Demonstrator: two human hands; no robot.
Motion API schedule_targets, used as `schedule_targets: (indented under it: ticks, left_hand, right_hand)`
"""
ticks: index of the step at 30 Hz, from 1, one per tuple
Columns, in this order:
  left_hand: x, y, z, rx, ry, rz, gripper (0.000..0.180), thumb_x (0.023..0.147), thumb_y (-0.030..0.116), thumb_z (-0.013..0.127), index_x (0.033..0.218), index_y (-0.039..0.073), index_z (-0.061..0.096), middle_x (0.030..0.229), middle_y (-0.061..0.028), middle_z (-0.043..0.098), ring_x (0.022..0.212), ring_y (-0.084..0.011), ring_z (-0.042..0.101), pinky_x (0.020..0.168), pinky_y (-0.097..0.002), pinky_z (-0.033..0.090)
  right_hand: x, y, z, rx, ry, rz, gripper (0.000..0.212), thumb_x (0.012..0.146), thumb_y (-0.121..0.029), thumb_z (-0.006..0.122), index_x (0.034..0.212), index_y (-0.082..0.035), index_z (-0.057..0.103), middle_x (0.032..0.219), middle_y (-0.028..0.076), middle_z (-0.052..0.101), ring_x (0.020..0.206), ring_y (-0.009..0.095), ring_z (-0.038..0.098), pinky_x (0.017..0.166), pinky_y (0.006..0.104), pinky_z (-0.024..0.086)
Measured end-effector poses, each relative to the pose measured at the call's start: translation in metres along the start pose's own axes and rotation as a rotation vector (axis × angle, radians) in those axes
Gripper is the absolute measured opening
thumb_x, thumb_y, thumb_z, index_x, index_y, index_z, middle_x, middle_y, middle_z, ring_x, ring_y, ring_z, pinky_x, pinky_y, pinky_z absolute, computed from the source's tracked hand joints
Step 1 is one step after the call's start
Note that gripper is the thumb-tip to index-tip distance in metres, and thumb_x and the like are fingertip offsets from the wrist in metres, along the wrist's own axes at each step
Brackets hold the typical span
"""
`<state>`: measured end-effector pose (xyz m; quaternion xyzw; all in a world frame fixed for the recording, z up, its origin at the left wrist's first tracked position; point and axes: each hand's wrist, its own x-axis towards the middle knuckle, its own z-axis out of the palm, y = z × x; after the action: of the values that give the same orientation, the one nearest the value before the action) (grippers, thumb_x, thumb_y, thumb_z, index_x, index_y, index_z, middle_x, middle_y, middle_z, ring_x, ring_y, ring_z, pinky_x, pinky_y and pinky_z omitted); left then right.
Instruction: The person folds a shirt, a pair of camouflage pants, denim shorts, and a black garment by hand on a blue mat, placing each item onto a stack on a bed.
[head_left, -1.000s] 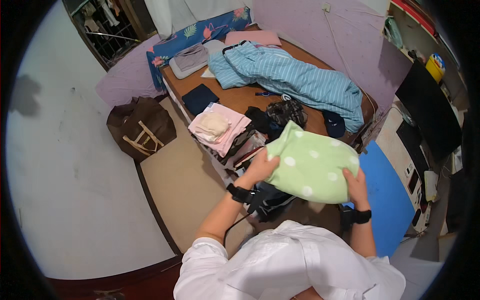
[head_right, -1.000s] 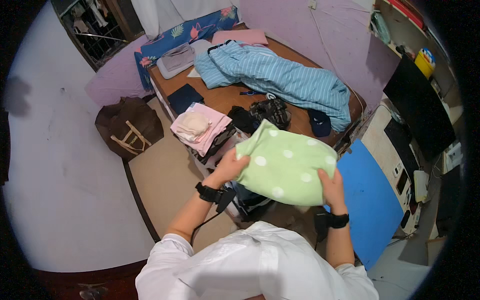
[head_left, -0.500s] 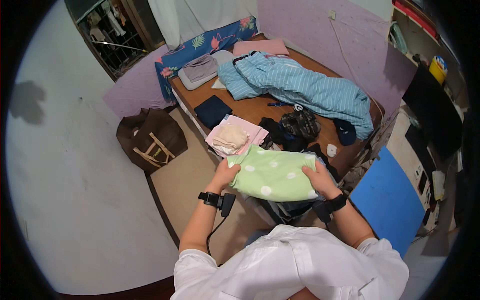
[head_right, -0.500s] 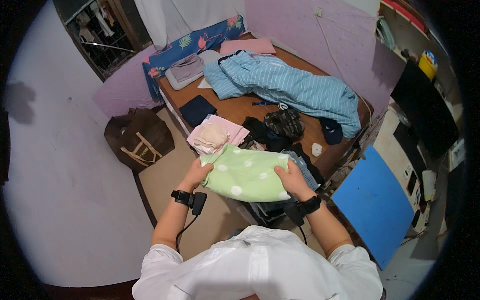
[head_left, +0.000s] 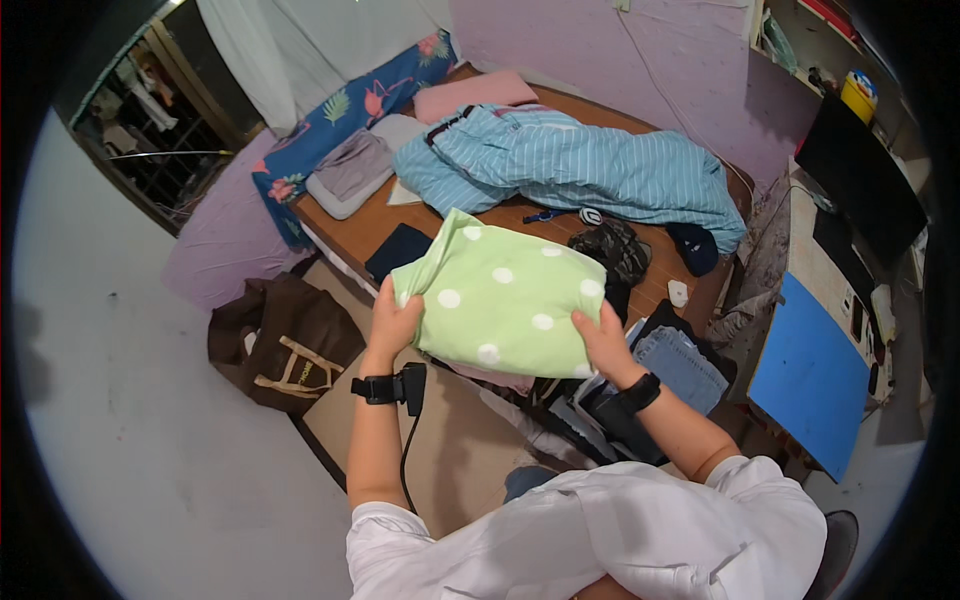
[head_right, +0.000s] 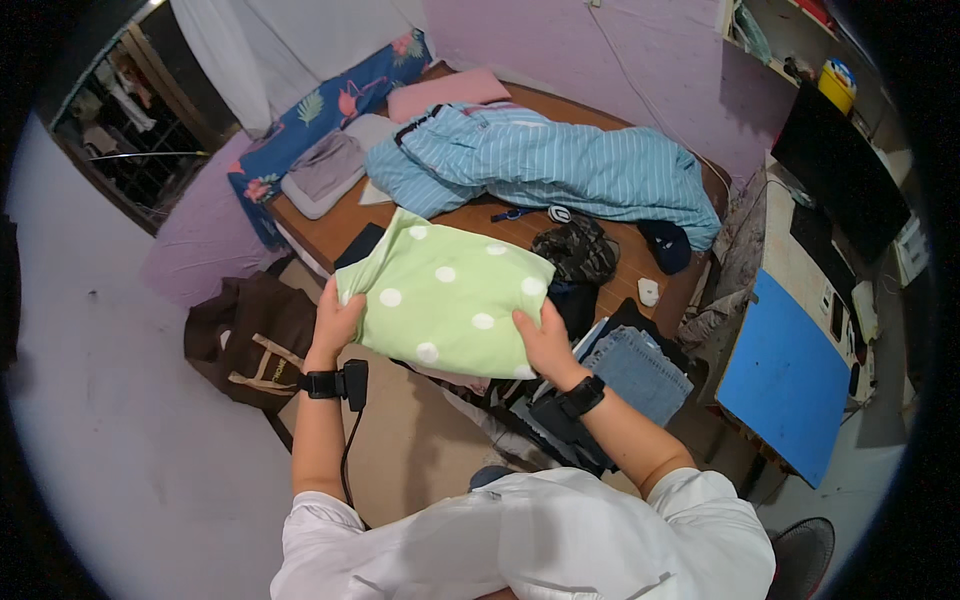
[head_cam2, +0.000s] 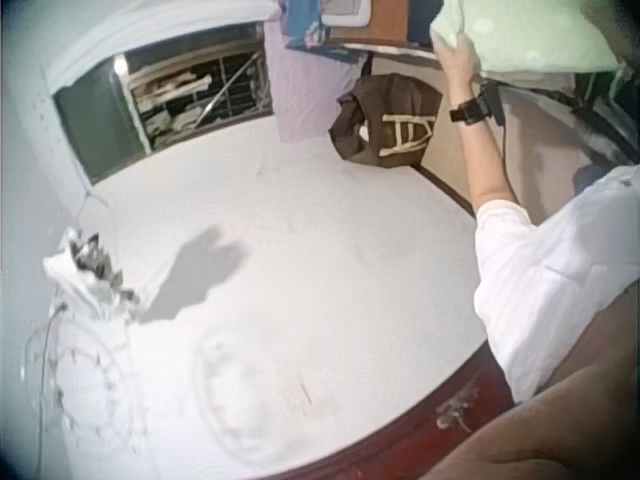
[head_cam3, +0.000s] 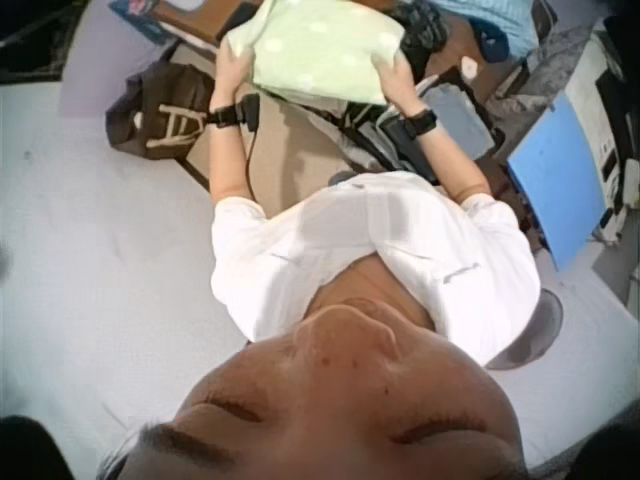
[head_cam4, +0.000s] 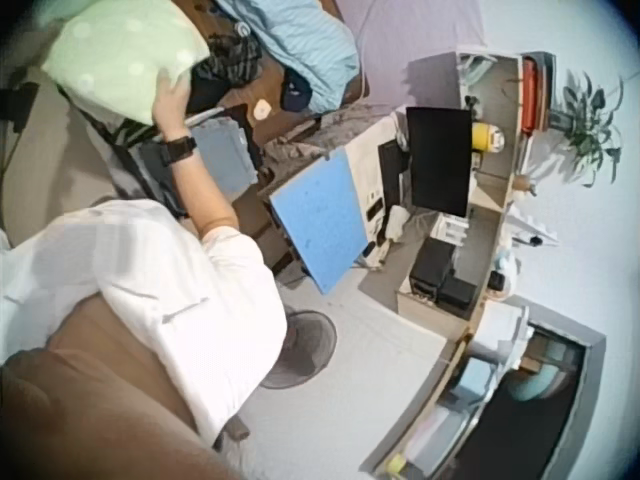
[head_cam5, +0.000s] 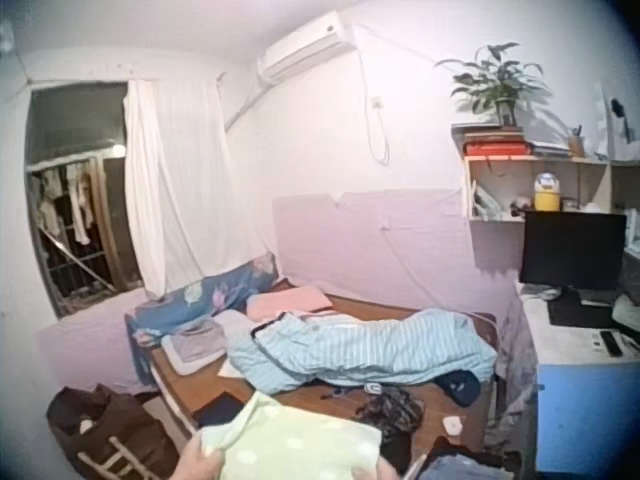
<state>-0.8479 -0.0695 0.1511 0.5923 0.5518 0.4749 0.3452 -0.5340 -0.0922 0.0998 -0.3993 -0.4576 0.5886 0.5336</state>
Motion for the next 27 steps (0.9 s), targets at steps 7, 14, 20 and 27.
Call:
schedule_targets:
  ticks: [7,14,20,27]
  left_hand:
    - [-0.011,-0.219,-0.014,0.509,0.048,-0.43,0.049,0.075,0.008,0.053,0.118,-0.008,0.038,0.114,-0.0252,0.044,0.107,-0.0384,0.043,0.095,-0.0422,0.032]
    - [0.005,-0.18,0.052,0.706,-0.221,-0.029,0.067,0.077,0.025,0.059,0.129,-0.005,0.03,0.136,-0.0271,0.023,0.127,-0.0402,0.021,0.103,-0.044,0.021]
    - [-0.003,-0.167,0.113,0.767,-0.433,0.08,0.08,0.077,0.054,0.052,0.137,0.008,0.026,0.143,-0.0208,0.011,0.133,-0.0378,0.002,0.104,-0.055,0.004]
    - [-0.008,-0.177,0.125,0.96,-0.601,0.033,0.089,0.075,0.063,0.045,0.14,0.01,0.016,0.145,-0.0204,0.005,0.133,-0.0363,-0.005,0.104,-0.0526,-0.006]
  right_hand:
    - [0.026,0.175,0.024,-0.551,-0.026,0.42,0.049,0.082,-0.011,0.053,0.122,0.004,0.032,0.106,0.015,0.049,0.098,0.023,0.049,0.084,0.0356,0.04]
    - [0.023,0.173,0.011,-0.563,0.022,0.568,0.065,0.082,-0.009,0.052,0.134,0.005,0.015,0.075,0.011,0.057,0.065,0.019,0.055,0.058,0.0323,0.044]
    - [0.008,0.161,0.008,-0.643,0.031,0.574,0.06,0.084,-0.013,0.049,0.133,0.006,0.02,0.08,0.011,0.055,0.071,0.022,0.054,0.063,0.0349,0.044]
    - [-0.004,0.156,-0.016,-0.621,0.109,0.41,0.043,0.081,-0.01,0.053,0.119,0.004,0.038,0.081,0.01,0.056,0.073,0.02,0.057,0.064,0.0311,0.047]
